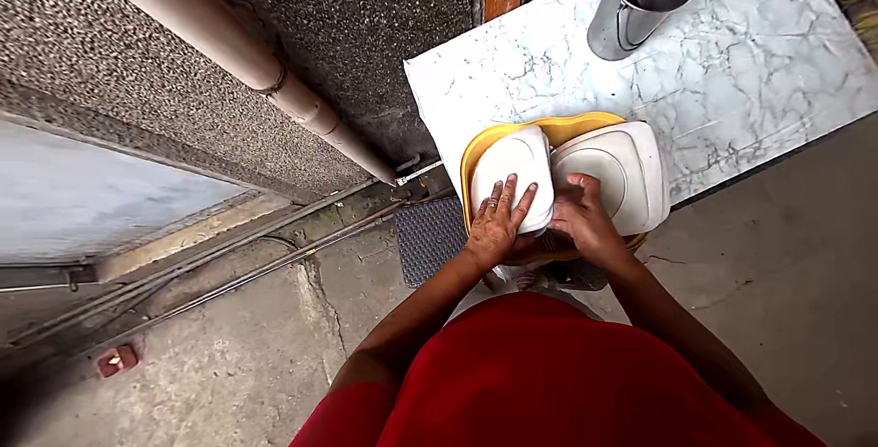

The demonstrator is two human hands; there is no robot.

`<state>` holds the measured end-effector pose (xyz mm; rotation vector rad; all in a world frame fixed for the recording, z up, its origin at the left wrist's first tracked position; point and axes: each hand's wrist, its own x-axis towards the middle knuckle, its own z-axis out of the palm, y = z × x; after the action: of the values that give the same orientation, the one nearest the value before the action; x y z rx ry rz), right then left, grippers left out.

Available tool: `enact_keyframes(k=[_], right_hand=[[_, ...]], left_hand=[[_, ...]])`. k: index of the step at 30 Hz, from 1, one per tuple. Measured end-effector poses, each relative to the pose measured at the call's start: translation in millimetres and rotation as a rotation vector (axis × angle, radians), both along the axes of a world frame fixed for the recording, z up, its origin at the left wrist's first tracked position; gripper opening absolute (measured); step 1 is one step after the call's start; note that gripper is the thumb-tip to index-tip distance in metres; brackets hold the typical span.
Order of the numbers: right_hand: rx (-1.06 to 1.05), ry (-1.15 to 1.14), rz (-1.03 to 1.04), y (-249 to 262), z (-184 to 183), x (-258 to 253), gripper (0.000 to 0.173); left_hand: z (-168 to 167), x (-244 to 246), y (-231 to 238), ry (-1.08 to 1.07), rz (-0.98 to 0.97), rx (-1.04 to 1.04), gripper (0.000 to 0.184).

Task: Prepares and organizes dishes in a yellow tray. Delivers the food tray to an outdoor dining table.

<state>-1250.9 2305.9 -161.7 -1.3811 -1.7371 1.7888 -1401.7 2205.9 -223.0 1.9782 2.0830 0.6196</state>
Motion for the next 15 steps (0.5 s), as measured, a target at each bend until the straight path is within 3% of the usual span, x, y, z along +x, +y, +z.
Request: enact_keyframes(k=[4,6,8,10,12,15], right_hand=[[0.022,0.077,0.191,22,28,-24,0.058],[0.162,-0.027,0.265,30,36,-24,0.044],[0.277,-0.118,0.317,28,44,-4,0.031],[0.197,-0.265,0.437,19,48,34,0.023],[0.02,-0.45,0.643,14,27,86,0.029],[-0.047,-0.554,0.883,-24,-38,185,0.03]], left_hand=[[6,-10,2,0.069,0.127,0.163,0.082],[10,-13,2,0.061,0.144,0.165,0.083],[9,-14,0,0.05,0.116,0.128,0.085],[3,-11,-4,0.039,0.085,0.081,0.085],[-4,-6,-7,0.035,0.042,0.059,0.08],[-5,-2,-26,0.013,0.001,0.08,0.063]])
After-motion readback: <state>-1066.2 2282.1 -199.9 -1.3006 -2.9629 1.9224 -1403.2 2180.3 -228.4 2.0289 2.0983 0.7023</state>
